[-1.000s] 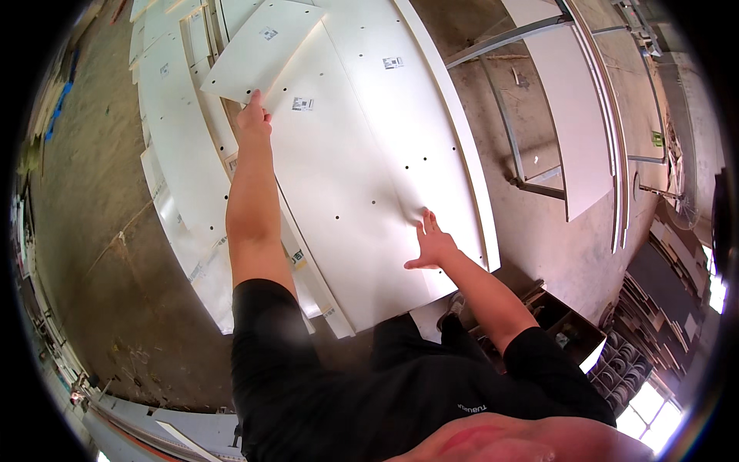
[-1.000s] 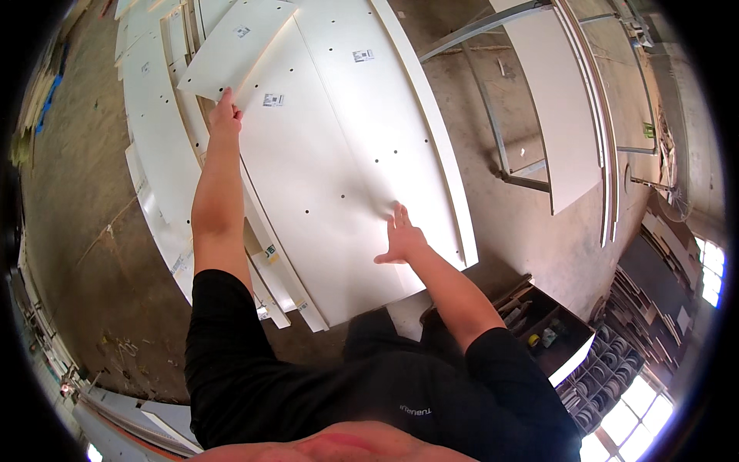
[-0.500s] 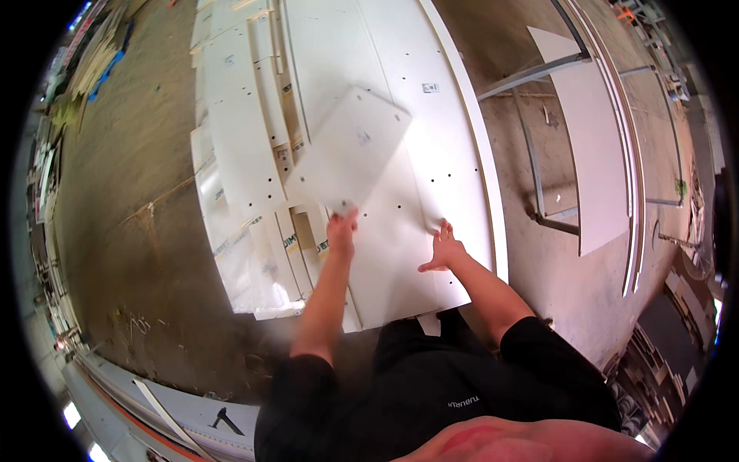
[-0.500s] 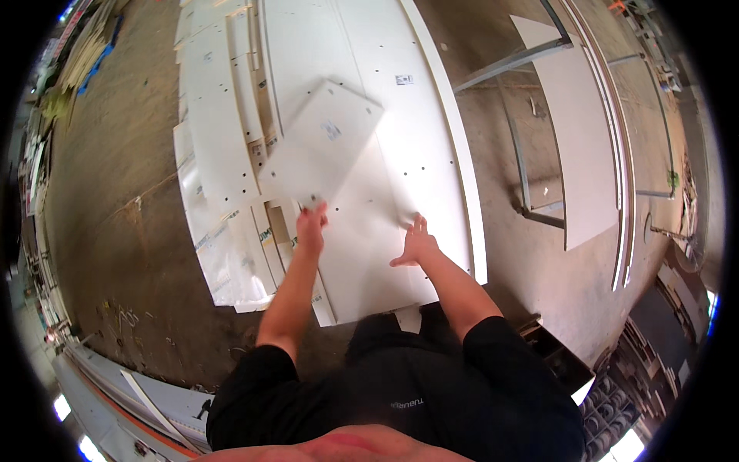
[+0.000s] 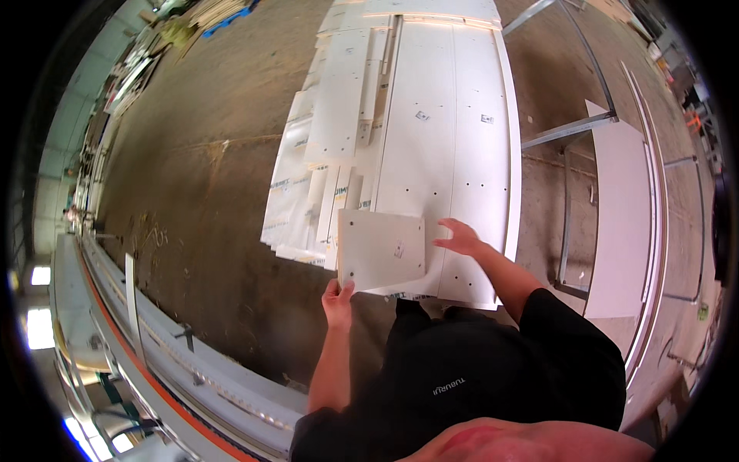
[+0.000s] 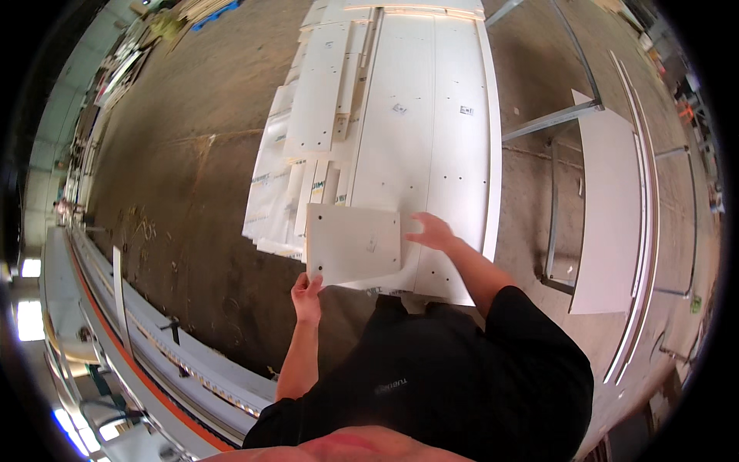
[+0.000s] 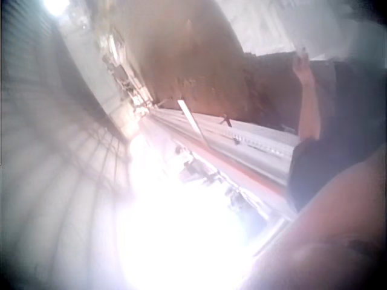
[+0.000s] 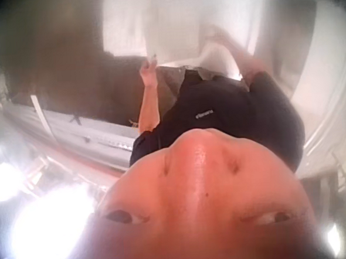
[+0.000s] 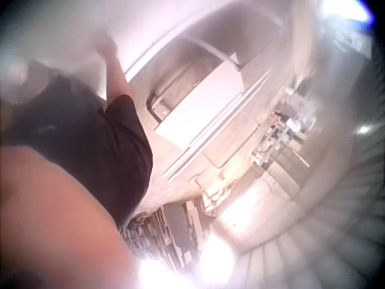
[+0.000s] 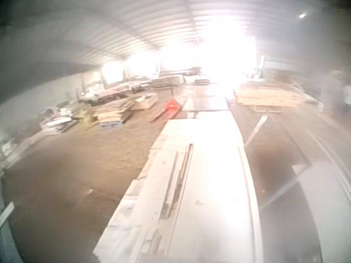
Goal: The person repeatedly picks up white rectangular panels from a stack and places them onto a conveyor belt. Using a handheld tool, the person scans or marks each panel before moving it to a separate stack on a metal rack. The task involves repetitive handling of multiple identical panels in a manufacturing setting.
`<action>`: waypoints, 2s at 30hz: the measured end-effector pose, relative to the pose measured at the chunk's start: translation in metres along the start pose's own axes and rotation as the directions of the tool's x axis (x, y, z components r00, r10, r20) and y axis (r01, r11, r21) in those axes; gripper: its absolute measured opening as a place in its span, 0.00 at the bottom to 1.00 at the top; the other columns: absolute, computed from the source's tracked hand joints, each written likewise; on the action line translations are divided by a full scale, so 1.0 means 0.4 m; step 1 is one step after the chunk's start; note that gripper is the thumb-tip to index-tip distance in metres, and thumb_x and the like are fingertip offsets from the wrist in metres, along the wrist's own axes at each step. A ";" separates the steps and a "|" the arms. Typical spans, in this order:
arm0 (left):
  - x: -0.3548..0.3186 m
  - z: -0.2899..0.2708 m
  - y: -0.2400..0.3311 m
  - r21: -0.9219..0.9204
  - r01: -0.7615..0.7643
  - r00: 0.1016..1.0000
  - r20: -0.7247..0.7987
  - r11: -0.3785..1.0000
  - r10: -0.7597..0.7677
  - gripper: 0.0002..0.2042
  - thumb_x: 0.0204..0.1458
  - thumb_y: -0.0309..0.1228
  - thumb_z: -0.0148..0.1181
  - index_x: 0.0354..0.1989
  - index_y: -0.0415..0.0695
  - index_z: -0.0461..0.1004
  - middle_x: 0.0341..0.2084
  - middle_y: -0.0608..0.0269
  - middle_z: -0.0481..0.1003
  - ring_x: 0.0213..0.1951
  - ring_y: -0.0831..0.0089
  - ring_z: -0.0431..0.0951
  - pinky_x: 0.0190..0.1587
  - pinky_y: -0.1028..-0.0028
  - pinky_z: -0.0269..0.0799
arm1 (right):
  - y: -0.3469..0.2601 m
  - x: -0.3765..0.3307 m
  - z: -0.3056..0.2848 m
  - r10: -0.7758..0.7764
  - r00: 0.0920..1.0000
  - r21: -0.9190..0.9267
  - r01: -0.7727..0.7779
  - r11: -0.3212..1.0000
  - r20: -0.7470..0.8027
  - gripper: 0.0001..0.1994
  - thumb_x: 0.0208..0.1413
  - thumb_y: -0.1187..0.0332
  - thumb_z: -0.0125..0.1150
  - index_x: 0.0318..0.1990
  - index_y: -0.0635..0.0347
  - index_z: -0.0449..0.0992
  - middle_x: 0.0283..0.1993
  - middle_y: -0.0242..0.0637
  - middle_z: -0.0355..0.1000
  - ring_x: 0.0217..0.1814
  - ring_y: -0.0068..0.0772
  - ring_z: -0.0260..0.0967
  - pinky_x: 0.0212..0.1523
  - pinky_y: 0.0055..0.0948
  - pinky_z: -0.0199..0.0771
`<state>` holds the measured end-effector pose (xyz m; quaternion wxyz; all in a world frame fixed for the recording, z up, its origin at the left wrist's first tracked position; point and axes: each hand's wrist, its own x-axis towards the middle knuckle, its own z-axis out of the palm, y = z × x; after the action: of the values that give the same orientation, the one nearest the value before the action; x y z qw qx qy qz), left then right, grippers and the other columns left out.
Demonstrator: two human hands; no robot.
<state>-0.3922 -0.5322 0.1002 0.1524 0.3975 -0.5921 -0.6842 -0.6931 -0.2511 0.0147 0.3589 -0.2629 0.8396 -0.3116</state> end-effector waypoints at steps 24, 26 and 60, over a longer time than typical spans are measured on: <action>-1.272 -0.067 -0.299 -0.062 -0.176 0.588 -0.807 0.982 0.055 0.11 0.55 0.28 0.72 0.40 0.36 0.77 0.32 0.68 0.79 0.34 0.82 0.74 0.38 0.76 0.73 | -0.563 -0.612 0.579 -0.510 0.696 0.839 -0.261 0.477 0.506 0.22 0.62 0.62 0.69 0.58 0.60 0.71 0.55 0.32 0.74 0.57 0.26 0.70 0.59 0.32 0.69; -1.362 -0.066 -0.356 -0.078 -0.143 0.509 -0.861 0.987 0.006 0.11 0.55 0.29 0.73 0.38 0.38 0.77 0.26 0.75 0.75 0.29 0.84 0.69 0.31 0.75 0.68 | -0.610 -0.681 0.642 -0.550 0.677 0.832 -0.173 0.526 0.489 0.22 0.61 0.63 0.70 0.58 0.60 0.70 0.56 0.33 0.73 0.57 0.25 0.70 0.58 0.31 0.69; -2.204 -0.334 -0.995 -0.355 -0.812 -0.166 -0.621 0.464 -0.766 0.22 0.69 0.41 0.51 0.61 0.35 0.67 0.53 0.51 0.75 0.51 0.55 0.78 0.53 0.54 0.76 | -0.256 -1.030 0.897 -0.207 0.384 -0.240 0.832 0.500 0.900 0.30 0.58 0.51 0.67 0.64 0.54 0.72 0.58 0.44 0.78 0.60 0.43 0.76 0.60 0.37 0.74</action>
<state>0.3710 0.0752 0.0521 0.7366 0.5794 0.2293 -0.2628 -0.1469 -0.1656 0.0718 0.4304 -0.7526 0.4949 0.0588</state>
